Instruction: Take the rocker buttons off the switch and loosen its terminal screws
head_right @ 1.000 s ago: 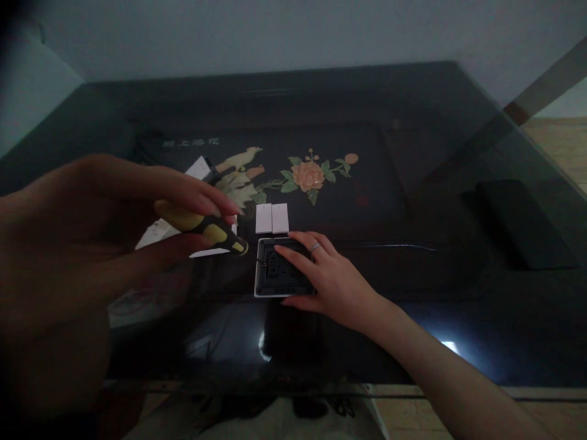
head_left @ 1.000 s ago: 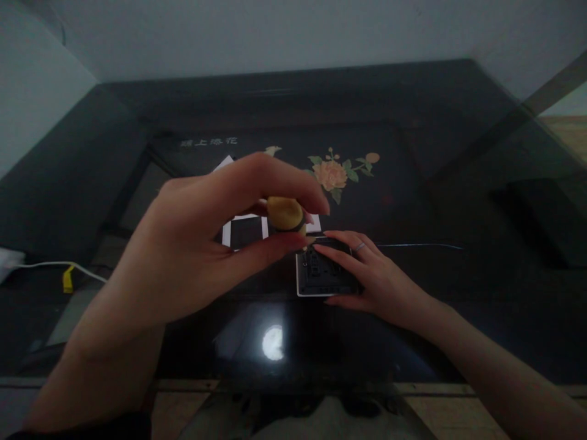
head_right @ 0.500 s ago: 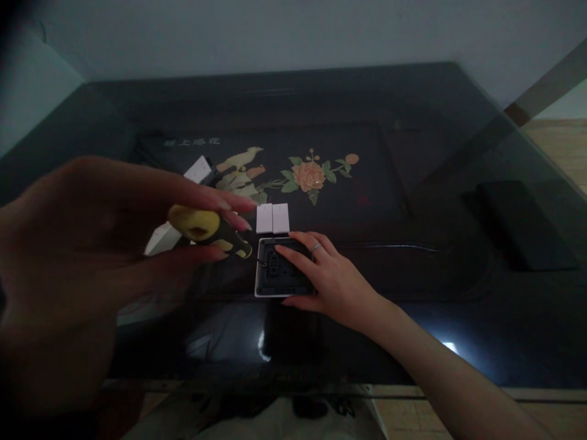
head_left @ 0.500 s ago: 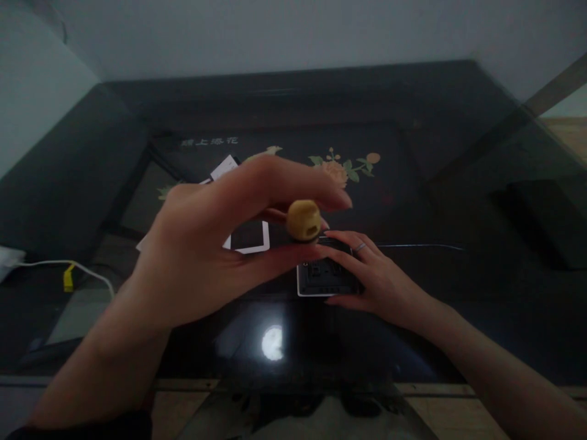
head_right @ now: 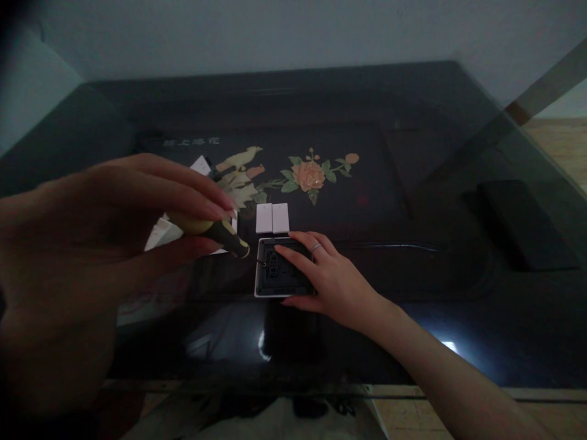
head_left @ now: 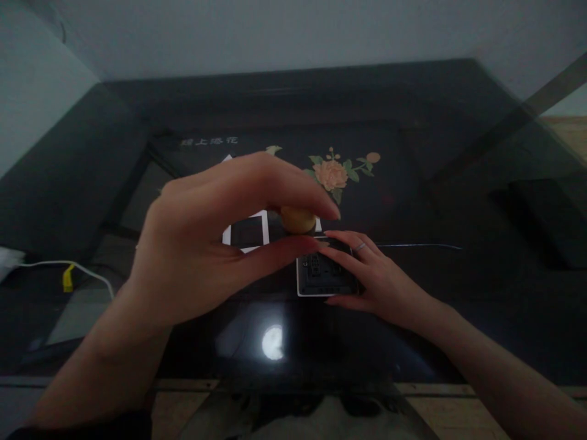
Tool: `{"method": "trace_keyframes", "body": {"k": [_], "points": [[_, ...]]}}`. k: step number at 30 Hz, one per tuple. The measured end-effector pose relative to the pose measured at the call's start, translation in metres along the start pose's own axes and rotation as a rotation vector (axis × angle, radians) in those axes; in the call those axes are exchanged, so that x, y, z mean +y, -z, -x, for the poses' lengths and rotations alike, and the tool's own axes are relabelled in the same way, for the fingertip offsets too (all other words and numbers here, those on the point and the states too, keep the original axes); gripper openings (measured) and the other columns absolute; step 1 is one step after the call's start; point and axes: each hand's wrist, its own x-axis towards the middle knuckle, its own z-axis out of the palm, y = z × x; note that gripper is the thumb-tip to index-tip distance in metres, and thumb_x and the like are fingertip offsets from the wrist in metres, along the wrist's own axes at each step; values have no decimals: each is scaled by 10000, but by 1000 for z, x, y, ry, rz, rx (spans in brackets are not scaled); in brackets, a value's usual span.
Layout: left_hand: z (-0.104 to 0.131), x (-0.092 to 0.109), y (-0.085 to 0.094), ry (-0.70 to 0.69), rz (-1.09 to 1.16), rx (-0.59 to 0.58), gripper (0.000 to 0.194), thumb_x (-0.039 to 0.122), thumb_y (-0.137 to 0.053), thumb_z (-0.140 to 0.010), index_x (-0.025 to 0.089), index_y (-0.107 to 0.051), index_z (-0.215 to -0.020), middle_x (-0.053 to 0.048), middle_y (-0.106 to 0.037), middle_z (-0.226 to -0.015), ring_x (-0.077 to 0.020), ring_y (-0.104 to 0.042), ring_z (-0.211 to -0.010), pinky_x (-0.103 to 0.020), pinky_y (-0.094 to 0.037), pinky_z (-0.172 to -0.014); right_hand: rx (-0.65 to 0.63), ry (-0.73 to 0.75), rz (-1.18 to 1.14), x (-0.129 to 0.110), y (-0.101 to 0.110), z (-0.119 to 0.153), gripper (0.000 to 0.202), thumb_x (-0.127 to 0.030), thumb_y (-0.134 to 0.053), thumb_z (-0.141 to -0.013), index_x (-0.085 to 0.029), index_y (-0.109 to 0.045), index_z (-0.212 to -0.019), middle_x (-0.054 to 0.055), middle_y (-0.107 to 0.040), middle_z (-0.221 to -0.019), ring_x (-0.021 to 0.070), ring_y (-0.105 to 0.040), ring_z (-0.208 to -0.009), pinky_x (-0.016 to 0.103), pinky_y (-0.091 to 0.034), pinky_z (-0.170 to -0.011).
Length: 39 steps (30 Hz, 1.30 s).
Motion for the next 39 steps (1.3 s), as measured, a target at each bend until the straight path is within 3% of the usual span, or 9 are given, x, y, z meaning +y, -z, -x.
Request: {"method": "trace_keyframes", "body": {"k": [6,9,16,21,24,27,30,35,39], "points": [[2,5,8,137,94,-132,353,260,-652,-947,308,-617,-1295,20,-684,-1215,-213,-702,-1046,-351,-625,-890,-16,-19,-7,0,1,0,721,-346,-767,-803,-159,-464,-1429,208,-431,-1482,379,-410,-1361,621,-452,-1076],[2,11,11,187,130,-158,310,237,-622,-961,315,-648,-1260,44,-710,-1162,-194,-729,-991,-315,-637,-841,-12,-24,-17,-1,1,0,706,-345,-764,-802,-172,-477,-1423,206,-445,-1471,383,-422,-1353,641,-447,-1071],[-3,1,1,-40,121,-14,178,139,-762,-861,221,-679,-996,23,-732,-985,-164,-689,-916,-305,-597,-848,-17,-29,-8,0,1,0,712,-344,-762,-805,-191,-464,-1433,190,-442,-1478,379,-418,-1359,627,-470,-1055],[1,6,4,83,129,-76,328,174,-675,-934,179,-645,-1261,2,-714,-1176,-148,-702,-955,-256,-592,-924,-23,-18,-5,-1,1,0,720,-337,-772,-799,-144,-474,-1426,205,-432,-1479,375,-410,-1357,603,-455,-1083],[1,10,4,158,193,-100,310,123,-608,-965,228,-637,-1256,35,-712,-1195,-145,-725,-920,-275,-629,-858,-12,-13,-1,-1,1,0,725,-340,-778,-794,-146,-476,-1425,206,-437,-1470,383,-412,-1352,613,-456,-1076],[-2,9,1,93,168,-58,251,140,-715,-899,271,-651,-1104,71,-731,-1091,-157,-714,-922,-289,-626,-800,-1,-6,-9,0,0,1,722,-352,-776,-795,-178,-465,-1424,197,-438,-1471,384,-415,-1359,625,-461,-1066],[-3,7,-2,43,39,0,128,221,-724,-906,265,-667,-1012,40,-726,-991,-183,-688,-931,-333,-588,-845,1,-9,-21,1,0,1,715,-353,-766,-803,-217,-450,-1429,183,-434,-1480,379,-417,-1363,640,-457,-1063],[0,8,4,91,-8,-77,316,189,-654,-951,210,-637,-1265,-17,-719,-1102,-170,-690,-960,-290,-577,-893,-19,-27,-16,0,1,0,730,-352,-760,-808,-209,-439,-1449,186,-427,-1485,377,-421,-1358,633,-450,-1073],[0,9,2,79,73,-60,329,159,-648,-943,242,-614,-1260,9,-722,-1144,-177,-720,-923,-308,-613,-803,-18,-32,-26,0,1,0,715,-341,-752,-811,-218,-449,-1446,185,-431,-1489,384,-412,-1369,648,-445,-1070]]}}
